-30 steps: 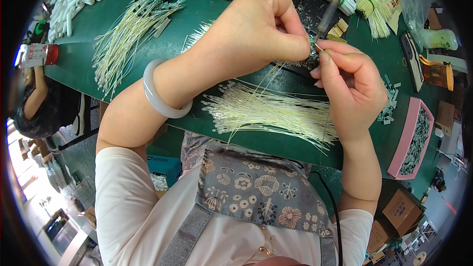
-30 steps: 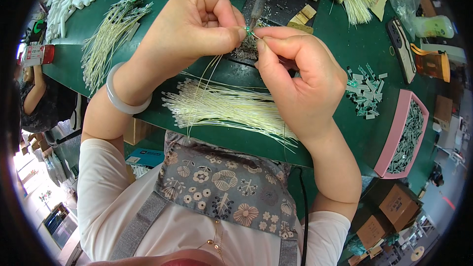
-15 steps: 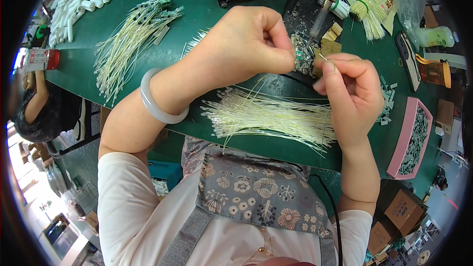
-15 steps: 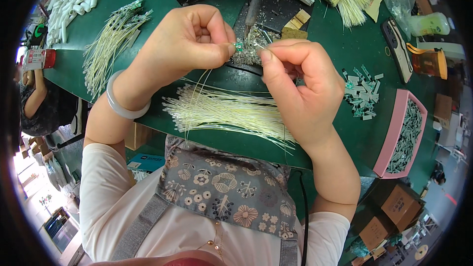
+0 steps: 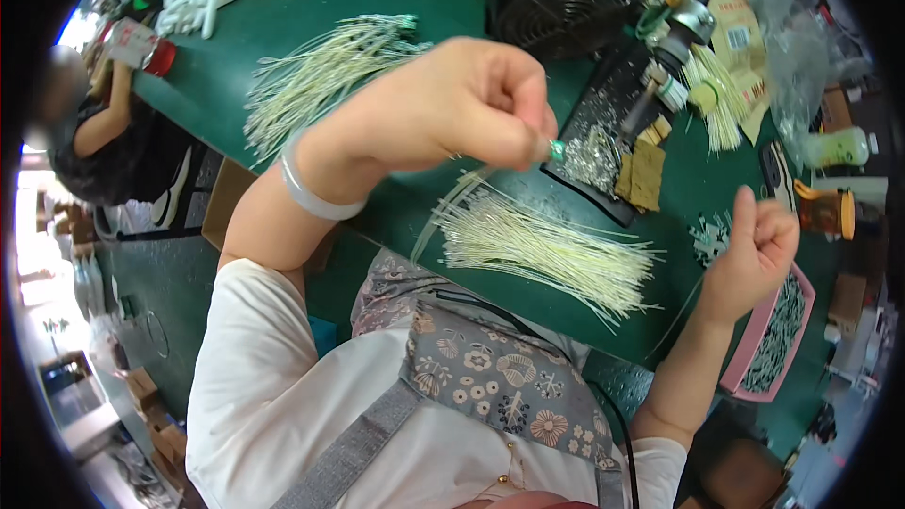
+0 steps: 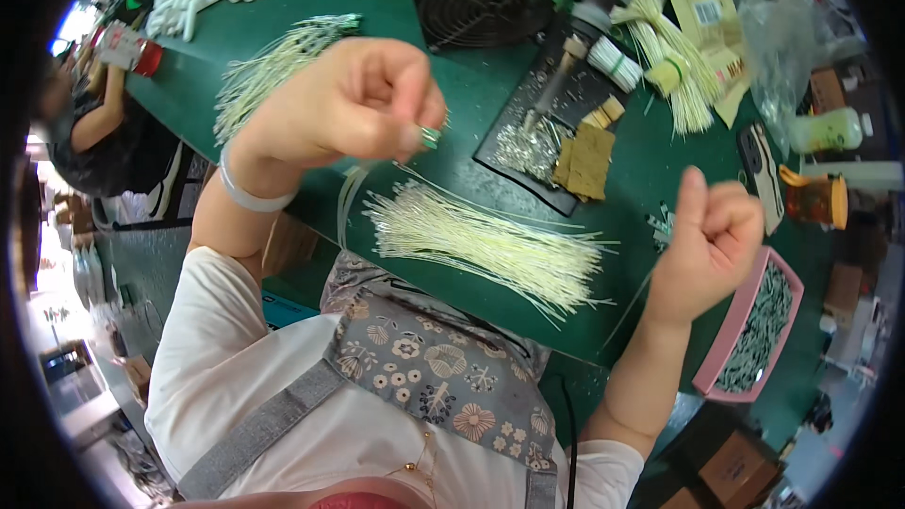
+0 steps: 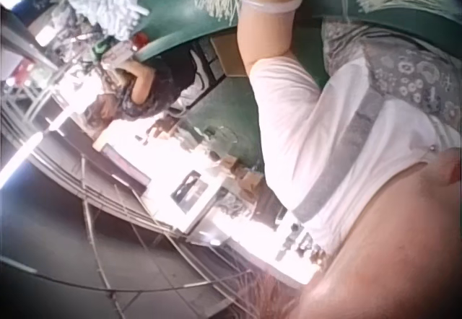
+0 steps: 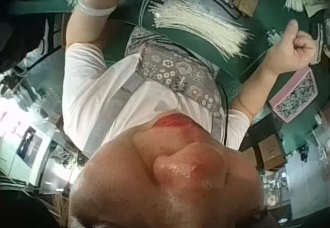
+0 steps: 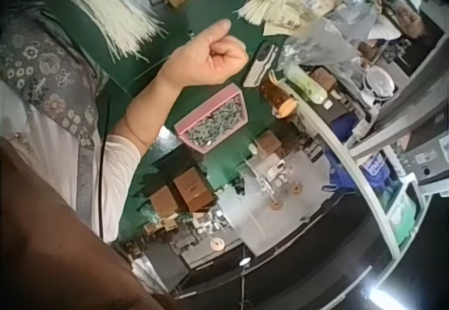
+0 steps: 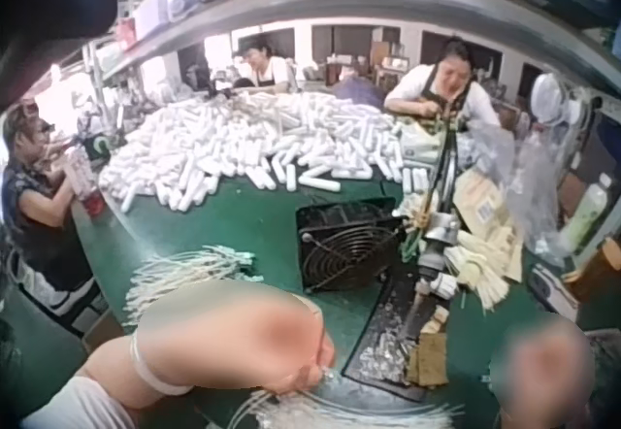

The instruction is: Soldering wires to small green circuit boards at a factory workbench.

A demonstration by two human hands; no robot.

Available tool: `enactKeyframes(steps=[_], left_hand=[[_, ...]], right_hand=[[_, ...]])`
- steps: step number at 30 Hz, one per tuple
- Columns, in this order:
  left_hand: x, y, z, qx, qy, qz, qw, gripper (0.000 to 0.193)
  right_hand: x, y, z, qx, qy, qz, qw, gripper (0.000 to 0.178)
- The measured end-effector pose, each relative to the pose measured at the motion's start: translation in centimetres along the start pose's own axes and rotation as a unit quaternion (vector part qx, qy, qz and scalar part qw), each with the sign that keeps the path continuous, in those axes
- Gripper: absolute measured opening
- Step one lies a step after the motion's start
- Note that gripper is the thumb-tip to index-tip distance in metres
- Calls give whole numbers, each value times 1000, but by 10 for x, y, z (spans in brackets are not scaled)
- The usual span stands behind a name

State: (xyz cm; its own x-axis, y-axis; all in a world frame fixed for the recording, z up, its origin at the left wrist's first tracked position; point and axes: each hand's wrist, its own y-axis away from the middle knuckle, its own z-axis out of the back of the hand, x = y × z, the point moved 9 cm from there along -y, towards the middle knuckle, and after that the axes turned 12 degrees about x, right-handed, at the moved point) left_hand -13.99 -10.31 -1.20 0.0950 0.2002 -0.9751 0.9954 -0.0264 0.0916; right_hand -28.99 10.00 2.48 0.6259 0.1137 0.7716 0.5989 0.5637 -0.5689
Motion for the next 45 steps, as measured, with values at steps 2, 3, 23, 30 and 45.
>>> enactKeyframes(steps=[2, 3, 23, 30, 45], left_hand=[[-27, 22, 19, -31, -62, -62, 996, 17], [-42, 32, 28, -47, -101, -98, 989, 17], [-43, 59, 85, -333, -680, -42, 652, 17], [-24, 52, 55, -265, -625, -53, 733, 14], [13, 50, 50, -199, -597, 45, 776, 14]], right_hand=[[-3, 1, 16, -39, 2, -20, 999, 34], [-2, 0, 24, -45, 15, -4, 999, 31], [-69, -9, 59, 243, 484, -249, 803, 14], [-110, -9, 46, 335, 517, -250, 747, 13], [-105, -10, 47, 314, 414, -240, 820, 19]])
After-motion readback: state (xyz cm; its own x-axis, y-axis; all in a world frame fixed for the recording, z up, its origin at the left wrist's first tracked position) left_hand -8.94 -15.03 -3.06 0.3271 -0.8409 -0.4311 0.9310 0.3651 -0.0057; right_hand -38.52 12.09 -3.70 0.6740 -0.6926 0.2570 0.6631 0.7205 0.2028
